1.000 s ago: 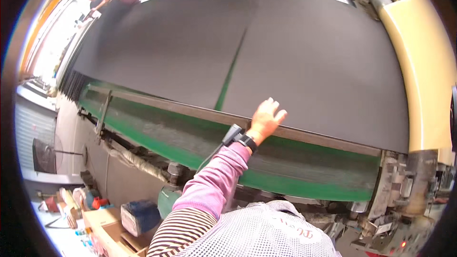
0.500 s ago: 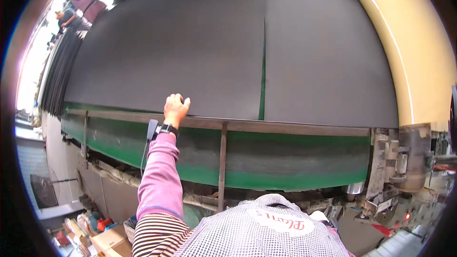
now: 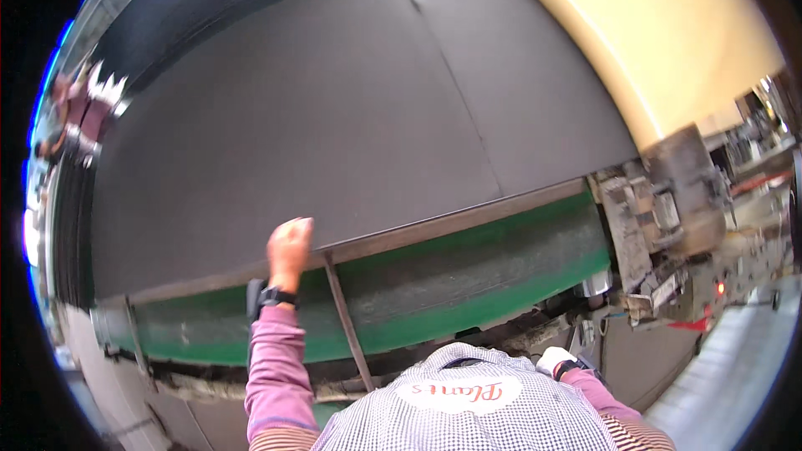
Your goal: The recorder is managing and aligning black sheets as they move along a conveyor belt and through a rolling machine.
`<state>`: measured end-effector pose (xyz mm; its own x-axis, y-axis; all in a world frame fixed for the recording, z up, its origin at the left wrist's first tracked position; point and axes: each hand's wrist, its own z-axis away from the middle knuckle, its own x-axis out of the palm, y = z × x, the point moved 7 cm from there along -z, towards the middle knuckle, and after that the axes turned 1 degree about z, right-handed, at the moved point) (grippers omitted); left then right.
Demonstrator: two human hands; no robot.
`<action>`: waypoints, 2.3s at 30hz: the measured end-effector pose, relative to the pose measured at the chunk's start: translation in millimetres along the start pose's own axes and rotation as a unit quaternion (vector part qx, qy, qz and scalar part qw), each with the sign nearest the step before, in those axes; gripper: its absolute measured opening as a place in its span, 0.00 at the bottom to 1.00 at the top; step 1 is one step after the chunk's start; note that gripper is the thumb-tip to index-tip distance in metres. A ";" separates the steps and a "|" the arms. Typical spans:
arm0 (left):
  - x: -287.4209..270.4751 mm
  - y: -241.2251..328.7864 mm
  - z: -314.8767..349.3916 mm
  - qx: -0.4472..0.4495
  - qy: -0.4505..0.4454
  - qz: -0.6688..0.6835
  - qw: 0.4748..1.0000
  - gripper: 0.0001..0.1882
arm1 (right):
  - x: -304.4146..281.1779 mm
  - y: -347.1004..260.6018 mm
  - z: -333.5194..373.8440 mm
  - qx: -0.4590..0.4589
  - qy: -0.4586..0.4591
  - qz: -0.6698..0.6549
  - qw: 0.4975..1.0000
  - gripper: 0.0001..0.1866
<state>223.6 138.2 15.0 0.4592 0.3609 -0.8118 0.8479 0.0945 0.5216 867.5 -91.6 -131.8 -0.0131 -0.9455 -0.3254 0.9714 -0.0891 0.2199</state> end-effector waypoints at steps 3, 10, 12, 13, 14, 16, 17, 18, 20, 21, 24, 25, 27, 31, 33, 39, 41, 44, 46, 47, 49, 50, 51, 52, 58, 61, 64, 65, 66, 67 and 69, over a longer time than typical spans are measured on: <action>-37.9 -81.9 -1.7 0.028 -0.039 -0.425 0.904 0.09 | 6.9 11.8 10.9 -0.008 0.002 -0.007 1.000 0.19; -49.6 -176.2 23.8 -0.141 -0.024 -0.167 0.976 0.21 | 7.5 11.0 22.7 -0.032 0.056 -0.046 0.997 0.18; -31.9 -144.8 25.6 -0.097 -0.019 -0.128 0.987 0.19 | 4.2 5.6 22.8 -0.027 0.068 -0.073 0.995 0.17; -23.2 -127.7 25.7 -0.083 -0.027 -0.118 0.989 0.18 | 2.2 0.7 22.8 -0.035 0.077 -0.069 0.994 0.17; -13.9 -109.6 25.4 -0.061 -0.050 -0.107 0.991 0.16 | 0.8 -5.0 22.4 -0.045 0.080 -0.061 0.994 0.17; 2.0 -71.3 25.9 -0.035 -0.058 -0.095 0.993 0.14 | -2.4 -15.1 20.2 -0.059 0.085 -0.074 0.992 0.17; 11.3 -50.6 26.8 -0.010 -0.069 -0.104 0.992 0.14 | -2.4 -21.0 18.7 -0.072 0.079 -0.081 0.991 0.17; 21.6 -29.4 27.9 0.019 -0.081 -0.113 0.990 0.14 | -2.9 -25.3 17.0 -0.073 0.079 -0.082 0.991 0.17; 39.5 8.0 28.8 0.038 -0.087 -0.136 0.986 0.18 | -1.3 -36.5 13.5 -0.109 0.066 -0.078 0.989 0.18; 48.6 25.2 28.3 0.039 -0.081 -0.138 0.986 0.19 | -0.2 -42.0 10.5 -0.117 0.060 -0.051 0.990 0.17; 74.1 75.9 23.2 0.055 -0.087 -0.153 0.983 0.21 | 1.6 -42.3 5.7 -0.106 0.067 -0.069 0.990 0.17; 83.3 92.4 21.4 0.058 -0.081 -0.161 0.982 0.22 | 2.4 -40.3 5.3 -0.108 0.069 -0.087 0.988 0.19; 101.5 123.5 18.6 0.071 -0.070 -0.162 0.982 0.25 | 5.3 -36.2 5.1 -0.108 0.065 -0.084 0.989 0.18; 137.0 178.7 13.0 0.097 -0.064 -0.165 0.979 0.26 | 5.3 -29.4 7.4 -0.103 0.081 -0.103 0.986 0.18; 152.3 193.9 9.1 0.085 -0.112 -0.099 0.985 0.27 | 5.7 -29.6 7.2 -0.107 0.084 -0.096 0.986 0.18; 109.7 136.7 2.3 0.085 -0.188 -0.114 0.972 0.29 | 6.3 -24.3 3.5 -0.098 0.111 -0.088 0.985 0.17; 77.1 73.7 4.8 -0.013 -0.206 -0.237 0.949 0.28 | 10.9 -22.5 8.3 -0.108 0.101 -0.071 0.986 0.16; 47.6 12.7 16.2 -0.096 -0.224 -0.339 0.909 0.27 | 12.7 -15.5 18.0 -0.084 0.105 -0.072 0.988 0.16; 48.2 7.1 19.8 -0.065 -0.232 -0.330 0.913 0.26 | 14.1 -21.1 22.8 -0.131 0.104 -0.030 0.985 0.15; 48.6 17.4 16.1 -0.005 -0.187 -0.355 0.916 0.25 | 10.6 -15.9 21.2 -0.102 0.128 -0.073 0.984 0.15; 53.0 44.0 15.6 0.143 -0.136 -0.396 0.897 0.19 | 13.9 -21.4 11.5 -0.099 0.123 -0.111 0.981 0.18; 41.3 58.6 16.6 0.170 -0.026 -0.367 0.914 0.14 | 11.8 -26.6 2.7 -0.152 0.111 -0.116 0.975 0.20; 35.1 63.2 16.4 0.179 -0.006 -0.342 0.922 0.14 | 17.7 -20.4 -7.3 -0.128 0.080 -0.154 0.977 0.21; 28.3 66.5 18.9 0.159 0.028 -0.332 0.929 0.15 | 15.4 -37.2 -23.5 -0.095 0.147 -0.048 0.983 0.22; 39.2 35.9 23.7 -0.038 -0.072 -0.298 0.951 0.28 | 11.5 -23.5 -74.6 -0.169 0.092 0.069 0.979 0.22; 49.5 22.8 25.0 -0.064 -0.071 -0.228 0.969 0.31 | 4.7 -28.9 -79.0 -0.182 0.089 0.096 0.975 0.21; 57.9 15.9 23.9 -0.084 -0.078 -0.225 0.968 0.33 | 0.5 -32.2 -77.8 -0.193 0.088 0.112 0.971 0.21; 55.1 13.2 22.5 -0.091 -0.070 -0.227 0.967 0.34 | -0.3 -33.4 -76.8 -0.197 0.088 0.114 0.970 0.21; 56.7 12.5 22.5 -0.094 -0.086 -0.221 0.967 0.34 | -1.1 -32.8 -76.6 -0.199 0.088 0.119 0.969 0.21; 56.1 12.3 22.8 -0.097 -0.087 -0.225 0.966 0.34 | -1.7 -33.2 -76.8 -0.200 0.087 0.121 0.968 0.21; 56.3 12.5 24.7 -0.101 -0.089 -0.228 0.964 0.34 | -2.3 -32.9 -77.1 -0.205 0.086 0.126 0.967 0.20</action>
<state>266.6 136.8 -30.7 0.1043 0.0749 -0.9917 0.9117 0.3912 0.1255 853.9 -62.4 -209.2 0.2417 -0.8518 -0.4648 0.9513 0.3025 -0.0596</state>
